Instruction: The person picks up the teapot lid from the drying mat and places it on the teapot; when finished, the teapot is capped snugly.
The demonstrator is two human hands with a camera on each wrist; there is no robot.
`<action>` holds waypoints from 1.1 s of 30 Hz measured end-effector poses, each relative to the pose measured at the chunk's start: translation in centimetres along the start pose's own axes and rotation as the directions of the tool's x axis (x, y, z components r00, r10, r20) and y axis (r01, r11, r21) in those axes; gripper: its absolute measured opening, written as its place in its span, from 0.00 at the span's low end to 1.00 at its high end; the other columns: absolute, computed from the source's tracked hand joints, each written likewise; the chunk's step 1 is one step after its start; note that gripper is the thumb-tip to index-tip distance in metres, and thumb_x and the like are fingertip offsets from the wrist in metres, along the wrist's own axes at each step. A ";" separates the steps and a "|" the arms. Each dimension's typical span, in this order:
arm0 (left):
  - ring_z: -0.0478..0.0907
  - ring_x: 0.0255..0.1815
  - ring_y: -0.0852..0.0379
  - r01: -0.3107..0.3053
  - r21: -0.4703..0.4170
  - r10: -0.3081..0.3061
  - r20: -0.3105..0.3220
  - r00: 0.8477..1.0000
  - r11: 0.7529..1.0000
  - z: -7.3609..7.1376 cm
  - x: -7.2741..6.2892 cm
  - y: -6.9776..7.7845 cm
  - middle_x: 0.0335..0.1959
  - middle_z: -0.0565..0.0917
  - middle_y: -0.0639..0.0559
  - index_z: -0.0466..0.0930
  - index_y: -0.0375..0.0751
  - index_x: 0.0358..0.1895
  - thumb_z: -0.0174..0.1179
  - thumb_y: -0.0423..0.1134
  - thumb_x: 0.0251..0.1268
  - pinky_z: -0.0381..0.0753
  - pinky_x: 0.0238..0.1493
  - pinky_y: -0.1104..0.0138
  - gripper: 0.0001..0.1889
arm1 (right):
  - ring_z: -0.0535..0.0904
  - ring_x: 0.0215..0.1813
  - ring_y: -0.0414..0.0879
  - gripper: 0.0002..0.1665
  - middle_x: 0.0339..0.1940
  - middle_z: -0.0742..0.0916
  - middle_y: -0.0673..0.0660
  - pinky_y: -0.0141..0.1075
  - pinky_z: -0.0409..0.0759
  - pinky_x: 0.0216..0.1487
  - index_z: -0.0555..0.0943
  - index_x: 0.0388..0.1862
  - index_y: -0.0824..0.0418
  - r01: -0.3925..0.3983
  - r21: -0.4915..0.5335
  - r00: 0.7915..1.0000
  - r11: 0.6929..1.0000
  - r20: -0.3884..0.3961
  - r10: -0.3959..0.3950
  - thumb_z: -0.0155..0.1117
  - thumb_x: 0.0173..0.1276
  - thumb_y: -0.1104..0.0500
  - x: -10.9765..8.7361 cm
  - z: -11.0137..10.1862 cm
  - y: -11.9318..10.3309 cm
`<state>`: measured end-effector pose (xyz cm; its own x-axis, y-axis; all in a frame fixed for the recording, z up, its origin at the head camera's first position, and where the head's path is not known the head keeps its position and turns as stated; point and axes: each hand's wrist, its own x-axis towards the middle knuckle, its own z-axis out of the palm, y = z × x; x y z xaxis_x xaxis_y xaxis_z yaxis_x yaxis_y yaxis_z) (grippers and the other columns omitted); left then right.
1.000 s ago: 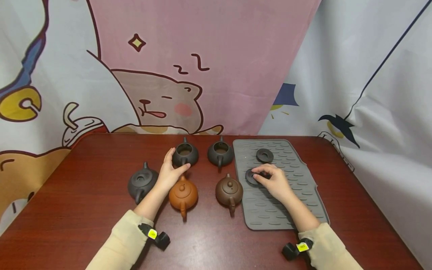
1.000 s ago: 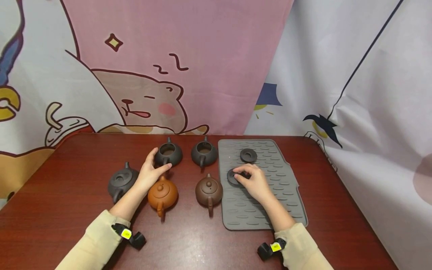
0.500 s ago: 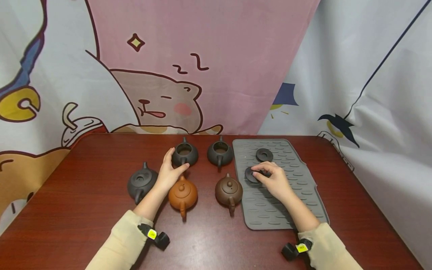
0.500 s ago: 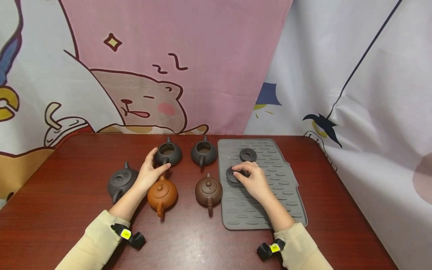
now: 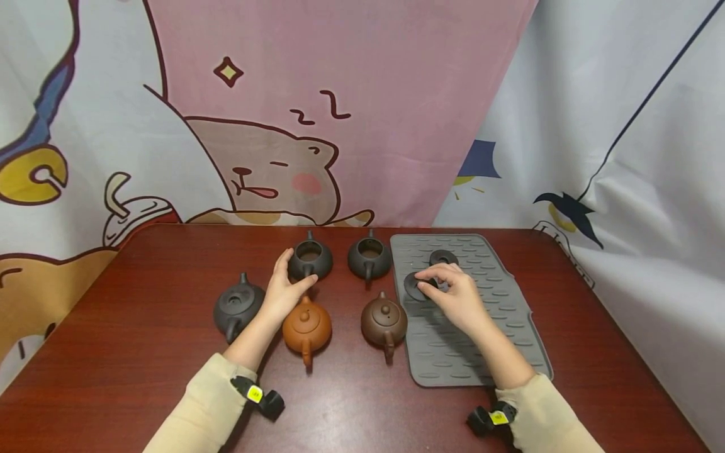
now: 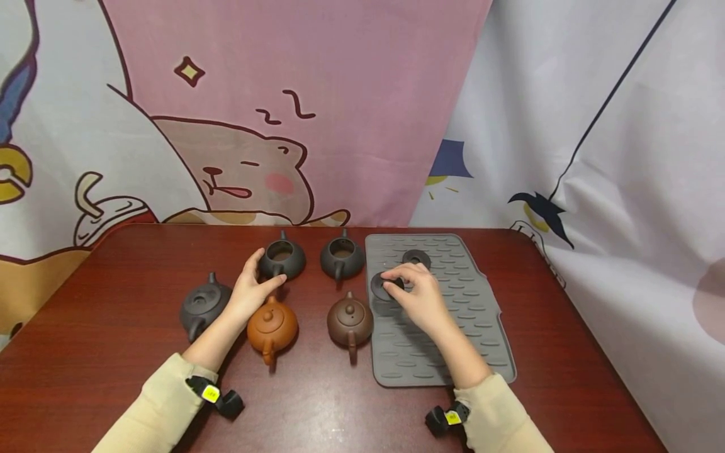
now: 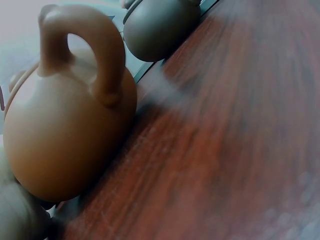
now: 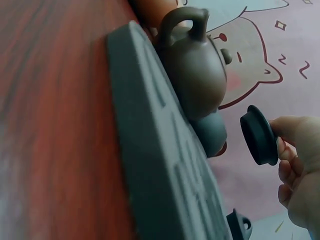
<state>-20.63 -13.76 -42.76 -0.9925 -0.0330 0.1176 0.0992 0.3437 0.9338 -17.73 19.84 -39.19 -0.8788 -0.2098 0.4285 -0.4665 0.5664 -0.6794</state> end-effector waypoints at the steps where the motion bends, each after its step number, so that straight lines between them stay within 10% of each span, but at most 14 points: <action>1: 0.47 0.74 0.46 0.000 0.001 0.000 0.001 1.000 1.000 0.0 0.0 0.0 0.75 0.50 0.40 0.49 0.31 0.74 0.66 0.35 0.58 0.47 0.70 0.54 0.44 | 0.73 0.42 0.41 0.08 0.41 0.85 0.46 0.42 0.72 0.42 0.87 0.41 0.54 0.004 0.003 1.000 1.000 -0.001 -0.004 0.70 0.62 0.61 0.1 0.0 -0.2; 33: 0.46 0.74 0.46 0.011 -0.016 -0.010 0.007 1.000 1.000 0.0 -0.1 0.0 0.75 0.49 0.40 0.48 0.32 0.74 0.66 0.35 0.59 0.48 0.70 0.53 0.44 | 0.71 0.41 0.46 0.07 0.39 0.87 0.48 0.44 0.68 0.43 0.87 0.38 0.57 0.205 0.097 0.979 0.974 -0.023 -0.204 0.71 0.59 0.64 6.1 4.9 -7.2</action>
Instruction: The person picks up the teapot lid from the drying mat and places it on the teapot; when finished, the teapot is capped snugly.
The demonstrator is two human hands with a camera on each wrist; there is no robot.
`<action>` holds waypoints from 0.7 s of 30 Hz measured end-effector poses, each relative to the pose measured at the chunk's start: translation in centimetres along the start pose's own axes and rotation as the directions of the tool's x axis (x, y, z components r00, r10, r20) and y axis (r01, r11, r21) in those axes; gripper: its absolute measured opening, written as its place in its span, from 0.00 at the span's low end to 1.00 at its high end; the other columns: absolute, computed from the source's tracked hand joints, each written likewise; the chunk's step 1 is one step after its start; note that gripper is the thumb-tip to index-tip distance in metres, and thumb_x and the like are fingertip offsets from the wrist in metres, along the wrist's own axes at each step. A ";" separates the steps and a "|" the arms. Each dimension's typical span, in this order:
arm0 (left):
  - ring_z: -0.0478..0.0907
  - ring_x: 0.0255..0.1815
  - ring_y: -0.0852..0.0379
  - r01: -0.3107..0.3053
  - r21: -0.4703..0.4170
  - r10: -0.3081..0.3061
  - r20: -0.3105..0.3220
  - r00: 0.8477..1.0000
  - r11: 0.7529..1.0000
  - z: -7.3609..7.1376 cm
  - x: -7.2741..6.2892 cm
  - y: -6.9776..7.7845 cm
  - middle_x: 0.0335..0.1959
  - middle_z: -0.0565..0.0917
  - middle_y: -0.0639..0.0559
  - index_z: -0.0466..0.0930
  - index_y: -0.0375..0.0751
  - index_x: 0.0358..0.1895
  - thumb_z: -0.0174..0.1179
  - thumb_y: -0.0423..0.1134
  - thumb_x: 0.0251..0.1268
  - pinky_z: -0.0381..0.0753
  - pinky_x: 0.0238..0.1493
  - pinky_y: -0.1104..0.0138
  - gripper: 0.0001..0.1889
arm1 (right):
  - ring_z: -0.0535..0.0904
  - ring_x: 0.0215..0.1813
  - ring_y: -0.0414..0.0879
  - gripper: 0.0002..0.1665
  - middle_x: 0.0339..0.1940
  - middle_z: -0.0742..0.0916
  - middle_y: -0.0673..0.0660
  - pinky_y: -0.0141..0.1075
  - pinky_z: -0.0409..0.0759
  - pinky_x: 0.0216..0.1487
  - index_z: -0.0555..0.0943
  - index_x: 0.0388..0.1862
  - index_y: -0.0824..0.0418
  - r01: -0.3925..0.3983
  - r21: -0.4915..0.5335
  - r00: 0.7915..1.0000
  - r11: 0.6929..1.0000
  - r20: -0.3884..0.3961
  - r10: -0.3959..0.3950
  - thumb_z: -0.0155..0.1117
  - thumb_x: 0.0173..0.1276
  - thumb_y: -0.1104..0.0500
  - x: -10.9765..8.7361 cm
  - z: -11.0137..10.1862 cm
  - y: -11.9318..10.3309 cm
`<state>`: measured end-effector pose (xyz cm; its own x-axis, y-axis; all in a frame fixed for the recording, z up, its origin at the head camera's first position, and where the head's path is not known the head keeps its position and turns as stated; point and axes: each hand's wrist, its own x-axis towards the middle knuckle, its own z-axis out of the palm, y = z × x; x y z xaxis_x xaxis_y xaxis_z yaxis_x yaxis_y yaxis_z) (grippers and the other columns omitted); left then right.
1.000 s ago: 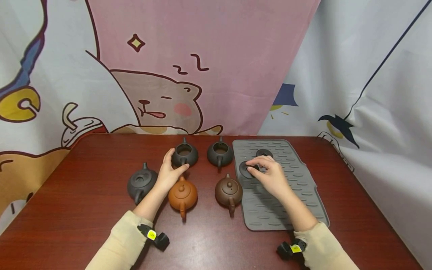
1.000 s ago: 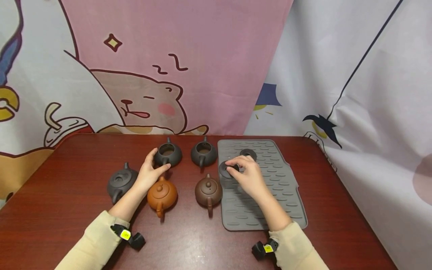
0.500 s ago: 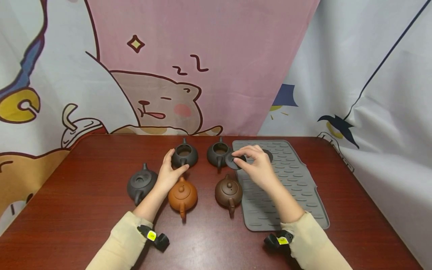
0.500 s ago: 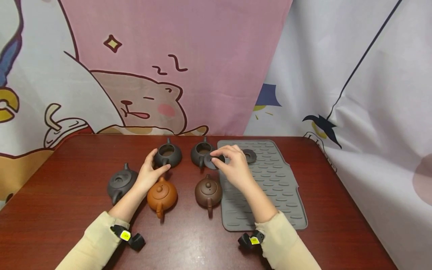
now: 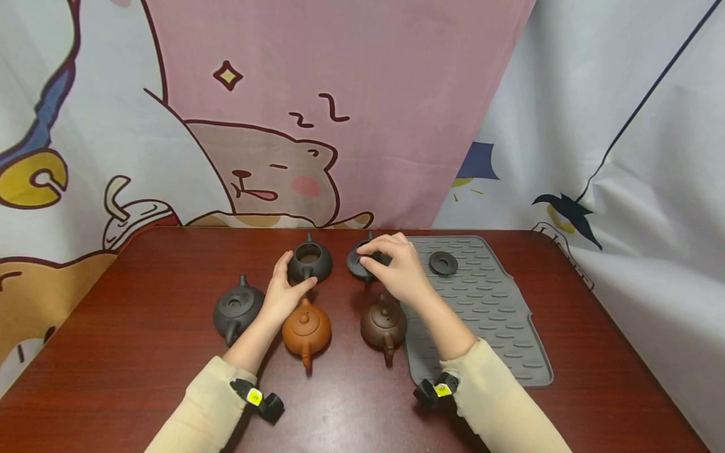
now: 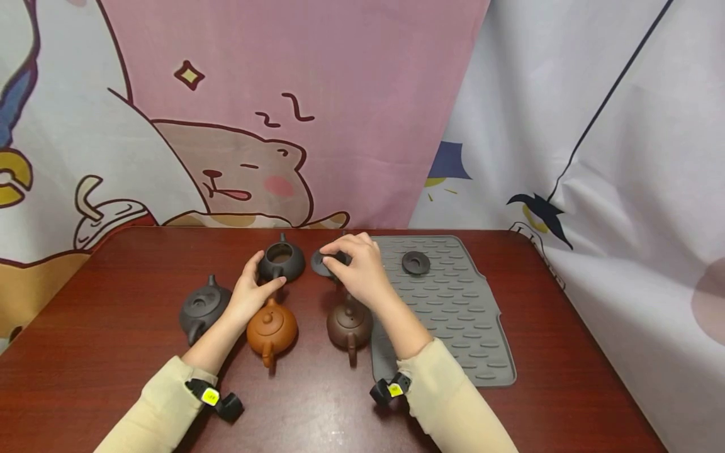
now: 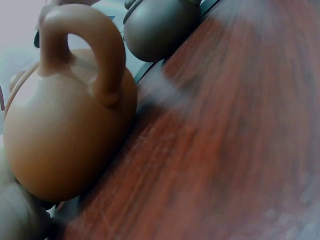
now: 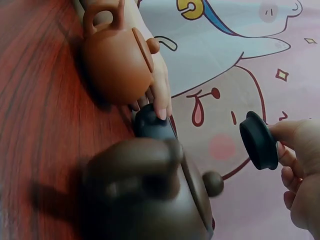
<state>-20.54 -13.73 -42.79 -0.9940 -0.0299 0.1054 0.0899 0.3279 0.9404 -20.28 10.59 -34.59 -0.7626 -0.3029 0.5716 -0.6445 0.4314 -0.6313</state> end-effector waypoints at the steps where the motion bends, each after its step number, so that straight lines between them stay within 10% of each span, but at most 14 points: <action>1: 0.46 0.74 0.46 0.001 -0.001 -0.001 0.001 1.000 1.000 0.0 0.0 0.0 0.75 0.49 0.40 0.48 0.32 0.74 0.66 0.35 0.59 0.47 0.70 0.53 0.44 | 0.71 0.41 0.46 0.07 0.39 0.87 0.48 0.42 0.67 0.43 0.87 0.38 0.57 0.000 -0.004 1.000 1.000 0.003 0.000 0.71 0.59 0.63 0.2 0.2 -0.1; 21: 0.46 0.74 0.44 0.005 0.010 -0.005 0.000 1.000 1.000 -0.1 0.1 -0.2 0.75 0.48 0.39 0.47 0.31 0.74 0.65 0.37 0.60 0.48 0.70 0.52 0.44 | 0.71 0.39 0.47 0.08 0.42 0.86 0.48 0.41 0.62 0.47 0.88 0.41 0.54 -0.080 -0.096 0.996 0.992 0.039 0.084 0.70 0.62 0.58 4.6 5.5 -0.2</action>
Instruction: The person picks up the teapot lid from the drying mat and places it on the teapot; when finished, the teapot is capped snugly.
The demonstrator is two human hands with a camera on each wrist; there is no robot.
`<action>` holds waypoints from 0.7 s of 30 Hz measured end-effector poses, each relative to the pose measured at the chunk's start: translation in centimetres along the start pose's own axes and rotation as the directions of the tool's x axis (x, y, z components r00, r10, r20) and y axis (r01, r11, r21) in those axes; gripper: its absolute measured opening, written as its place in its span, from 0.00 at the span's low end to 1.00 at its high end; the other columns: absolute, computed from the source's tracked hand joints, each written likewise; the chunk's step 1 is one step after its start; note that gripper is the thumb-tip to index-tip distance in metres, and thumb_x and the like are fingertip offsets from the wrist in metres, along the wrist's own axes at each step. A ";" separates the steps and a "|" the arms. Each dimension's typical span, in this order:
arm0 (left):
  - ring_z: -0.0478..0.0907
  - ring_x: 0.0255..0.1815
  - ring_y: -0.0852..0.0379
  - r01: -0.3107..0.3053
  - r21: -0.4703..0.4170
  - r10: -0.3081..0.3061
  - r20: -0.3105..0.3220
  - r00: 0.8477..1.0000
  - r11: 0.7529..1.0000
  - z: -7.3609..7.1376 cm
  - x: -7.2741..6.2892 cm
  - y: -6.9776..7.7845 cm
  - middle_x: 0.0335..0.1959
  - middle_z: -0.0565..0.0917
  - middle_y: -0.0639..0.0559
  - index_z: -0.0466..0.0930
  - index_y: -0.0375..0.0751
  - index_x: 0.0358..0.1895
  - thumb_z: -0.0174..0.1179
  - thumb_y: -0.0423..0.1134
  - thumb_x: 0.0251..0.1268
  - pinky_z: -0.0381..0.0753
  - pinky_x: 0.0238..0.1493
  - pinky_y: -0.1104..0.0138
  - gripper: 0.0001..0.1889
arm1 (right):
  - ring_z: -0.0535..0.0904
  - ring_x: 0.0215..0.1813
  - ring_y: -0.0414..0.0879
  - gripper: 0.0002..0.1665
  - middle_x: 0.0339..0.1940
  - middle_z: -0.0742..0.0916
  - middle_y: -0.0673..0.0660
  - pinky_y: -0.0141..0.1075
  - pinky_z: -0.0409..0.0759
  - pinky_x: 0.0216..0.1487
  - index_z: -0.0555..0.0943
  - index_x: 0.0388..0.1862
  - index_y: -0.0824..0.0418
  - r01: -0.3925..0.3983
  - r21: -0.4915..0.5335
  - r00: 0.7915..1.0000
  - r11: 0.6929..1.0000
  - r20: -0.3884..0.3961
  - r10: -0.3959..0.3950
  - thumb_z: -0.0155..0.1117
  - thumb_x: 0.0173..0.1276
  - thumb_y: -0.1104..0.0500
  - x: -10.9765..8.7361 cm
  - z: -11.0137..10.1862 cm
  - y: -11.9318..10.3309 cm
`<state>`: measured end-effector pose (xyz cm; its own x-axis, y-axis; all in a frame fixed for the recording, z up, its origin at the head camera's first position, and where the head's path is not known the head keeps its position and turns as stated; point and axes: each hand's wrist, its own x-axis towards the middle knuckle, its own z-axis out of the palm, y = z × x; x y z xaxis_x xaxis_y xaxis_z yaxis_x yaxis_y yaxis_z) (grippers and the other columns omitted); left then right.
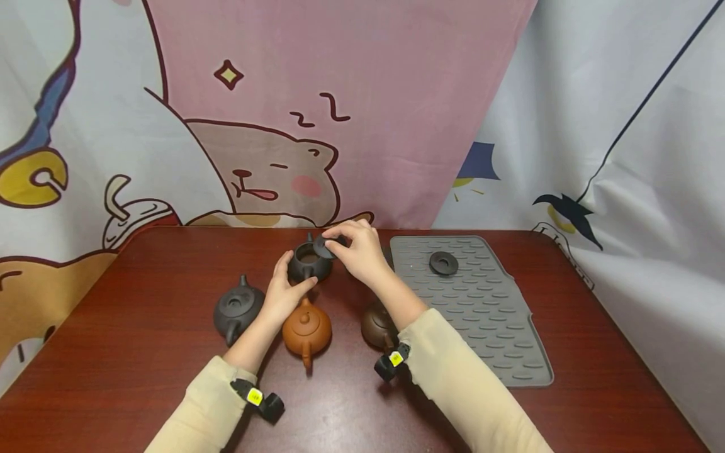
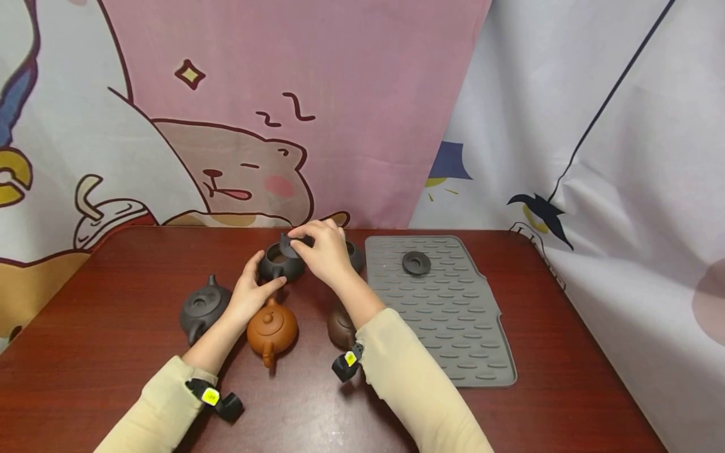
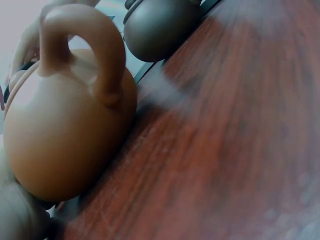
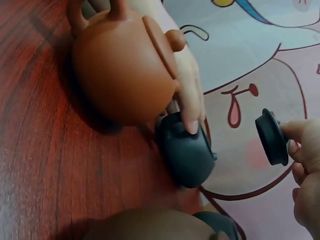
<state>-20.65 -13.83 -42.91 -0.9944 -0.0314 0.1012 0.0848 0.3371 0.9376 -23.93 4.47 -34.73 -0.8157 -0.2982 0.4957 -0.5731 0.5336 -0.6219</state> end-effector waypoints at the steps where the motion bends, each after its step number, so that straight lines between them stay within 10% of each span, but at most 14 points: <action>1: 0.46 0.74 0.45 0.002 -0.001 -0.002 0.001 1.000 1.000 0.0 0.0 0.0 0.75 0.48 0.39 0.47 0.32 0.74 0.65 0.37 0.60 0.48 0.70 0.52 0.44 | 0.71 0.39 0.47 0.09 0.42 0.86 0.48 0.41 0.63 0.48 0.88 0.41 0.55 -0.004 -0.001 1.000 1.000 0.000 0.004 0.70 0.62 0.58 0.1 0.3 0.1; 21: 0.46 0.74 0.43 0.009 0.007 -0.009 0.016 1.000 1.000 -0.1 0.0 -0.1 0.75 0.46 0.37 0.44 0.30 0.75 0.64 0.38 0.61 0.49 0.69 0.51 0.45 | 0.73 0.47 0.44 0.09 0.46 0.86 0.47 0.41 0.65 0.53 0.87 0.43 0.52 -0.117 -0.056 0.992 0.992 0.042 0.120 0.68 0.64 0.55 1.7 5.1 0.8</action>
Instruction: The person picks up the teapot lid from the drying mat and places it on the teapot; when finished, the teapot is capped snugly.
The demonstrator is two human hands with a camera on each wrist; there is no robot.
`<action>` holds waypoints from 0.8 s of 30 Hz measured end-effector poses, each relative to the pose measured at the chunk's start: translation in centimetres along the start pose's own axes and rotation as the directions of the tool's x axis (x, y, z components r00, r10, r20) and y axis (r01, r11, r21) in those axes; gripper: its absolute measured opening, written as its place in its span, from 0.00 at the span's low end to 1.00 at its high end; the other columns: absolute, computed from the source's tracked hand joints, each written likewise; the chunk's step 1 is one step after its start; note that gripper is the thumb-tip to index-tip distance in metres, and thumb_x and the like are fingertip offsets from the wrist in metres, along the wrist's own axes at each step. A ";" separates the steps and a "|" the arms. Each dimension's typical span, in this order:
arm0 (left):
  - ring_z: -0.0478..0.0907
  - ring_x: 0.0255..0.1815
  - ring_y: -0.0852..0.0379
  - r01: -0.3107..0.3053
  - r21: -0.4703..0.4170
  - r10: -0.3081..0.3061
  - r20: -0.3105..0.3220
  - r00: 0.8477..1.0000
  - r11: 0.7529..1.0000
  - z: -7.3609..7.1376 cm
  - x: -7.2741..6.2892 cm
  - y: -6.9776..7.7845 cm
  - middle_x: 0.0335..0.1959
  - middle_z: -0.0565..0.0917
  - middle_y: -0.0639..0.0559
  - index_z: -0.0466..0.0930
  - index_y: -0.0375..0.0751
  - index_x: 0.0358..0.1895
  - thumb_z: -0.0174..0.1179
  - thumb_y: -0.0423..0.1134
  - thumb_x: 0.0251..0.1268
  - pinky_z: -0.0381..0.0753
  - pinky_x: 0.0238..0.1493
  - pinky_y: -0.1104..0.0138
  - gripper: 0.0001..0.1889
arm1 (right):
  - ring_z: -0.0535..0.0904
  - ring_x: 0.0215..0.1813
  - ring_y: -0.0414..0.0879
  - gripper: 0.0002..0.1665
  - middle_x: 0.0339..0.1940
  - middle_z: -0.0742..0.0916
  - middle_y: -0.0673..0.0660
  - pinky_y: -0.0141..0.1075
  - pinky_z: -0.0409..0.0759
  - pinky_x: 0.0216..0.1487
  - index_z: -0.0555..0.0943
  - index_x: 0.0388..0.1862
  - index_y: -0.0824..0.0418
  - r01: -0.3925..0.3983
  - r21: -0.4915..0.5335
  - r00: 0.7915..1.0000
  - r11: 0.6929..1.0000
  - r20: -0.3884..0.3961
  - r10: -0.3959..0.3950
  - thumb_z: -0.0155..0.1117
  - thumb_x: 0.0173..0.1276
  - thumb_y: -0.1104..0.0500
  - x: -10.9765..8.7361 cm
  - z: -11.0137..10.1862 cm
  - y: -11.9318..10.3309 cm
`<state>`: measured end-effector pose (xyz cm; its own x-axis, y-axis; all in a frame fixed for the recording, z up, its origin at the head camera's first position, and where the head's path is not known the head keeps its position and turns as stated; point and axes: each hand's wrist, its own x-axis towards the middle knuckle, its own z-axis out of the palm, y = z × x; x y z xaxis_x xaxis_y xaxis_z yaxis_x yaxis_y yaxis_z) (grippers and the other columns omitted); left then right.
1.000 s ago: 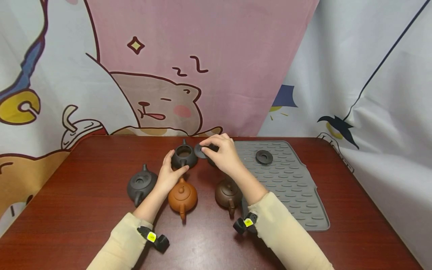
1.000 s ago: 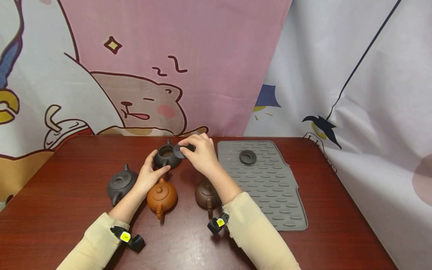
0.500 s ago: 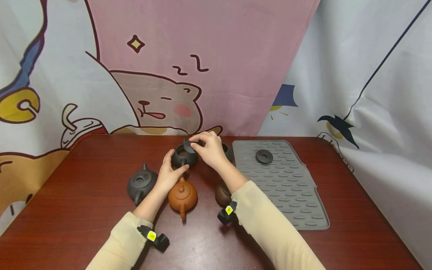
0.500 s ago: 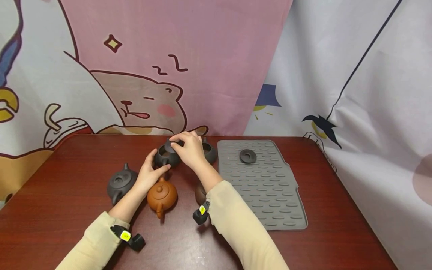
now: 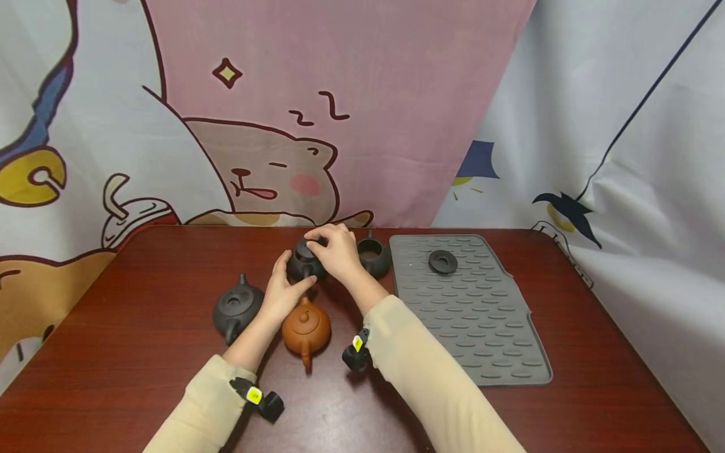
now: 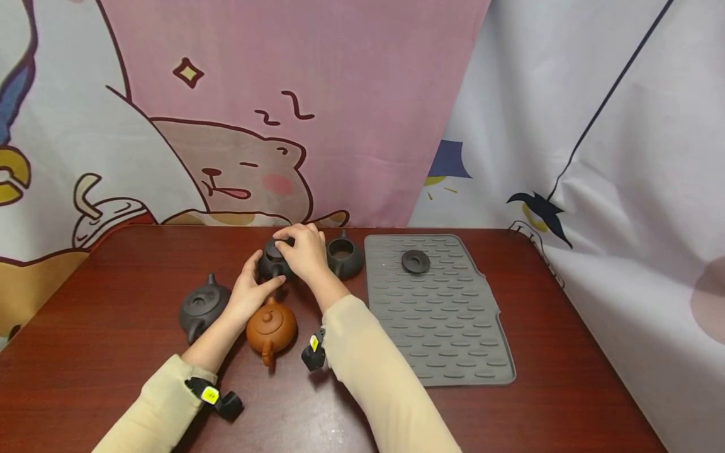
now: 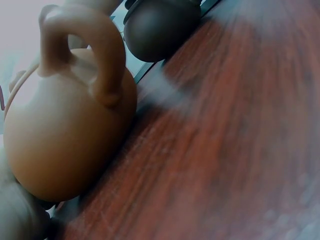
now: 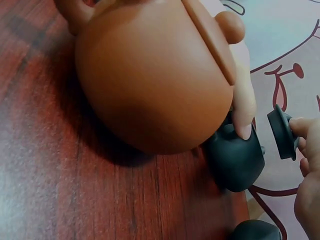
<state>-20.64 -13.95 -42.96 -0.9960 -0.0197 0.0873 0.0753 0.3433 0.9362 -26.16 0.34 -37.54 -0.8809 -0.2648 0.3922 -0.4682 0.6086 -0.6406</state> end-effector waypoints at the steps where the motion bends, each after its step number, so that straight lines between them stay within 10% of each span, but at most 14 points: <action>1: 0.46 0.74 0.42 -0.006 -0.001 0.006 -0.003 1.000 1.000 0.0 0.0 0.0 0.75 0.46 0.37 0.44 0.30 0.74 0.64 0.38 0.60 0.49 0.69 0.50 0.45 | 0.73 0.47 0.44 0.09 0.46 0.86 0.47 0.41 0.65 0.53 0.87 0.43 0.52 -0.001 -0.001 1.000 1.000 -0.001 0.001 0.68 0.64 0.55 0.1 0.1 0.0; 24: 0.46 0.74 0.44 0.003 0.018 -0.003 -0.019 1.000 1.000 0.1 0.1 0.1 0.75 0.48 0.38 0.46 0.30 0.74 0.64 0.38 0.60 0.49 0.69 0.52 0.45 | 0.73 0.51 0.43 0.09 0.47 0.85 0.46 0.39 0.64 0.54 0.87 0.44 0.50 -0.047 -0.071 0.998 0.996 0.047 0.050 0.67 0.65 0.54 0.5 1.7 0.5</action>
<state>-20.72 -13.82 -42.93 -0.9951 -0.0384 0.0907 0.0709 0.3603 0.9301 -26.99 -0.75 -38.75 -0.9055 -0.2692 0.3280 -0.4206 0.6720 -0.6096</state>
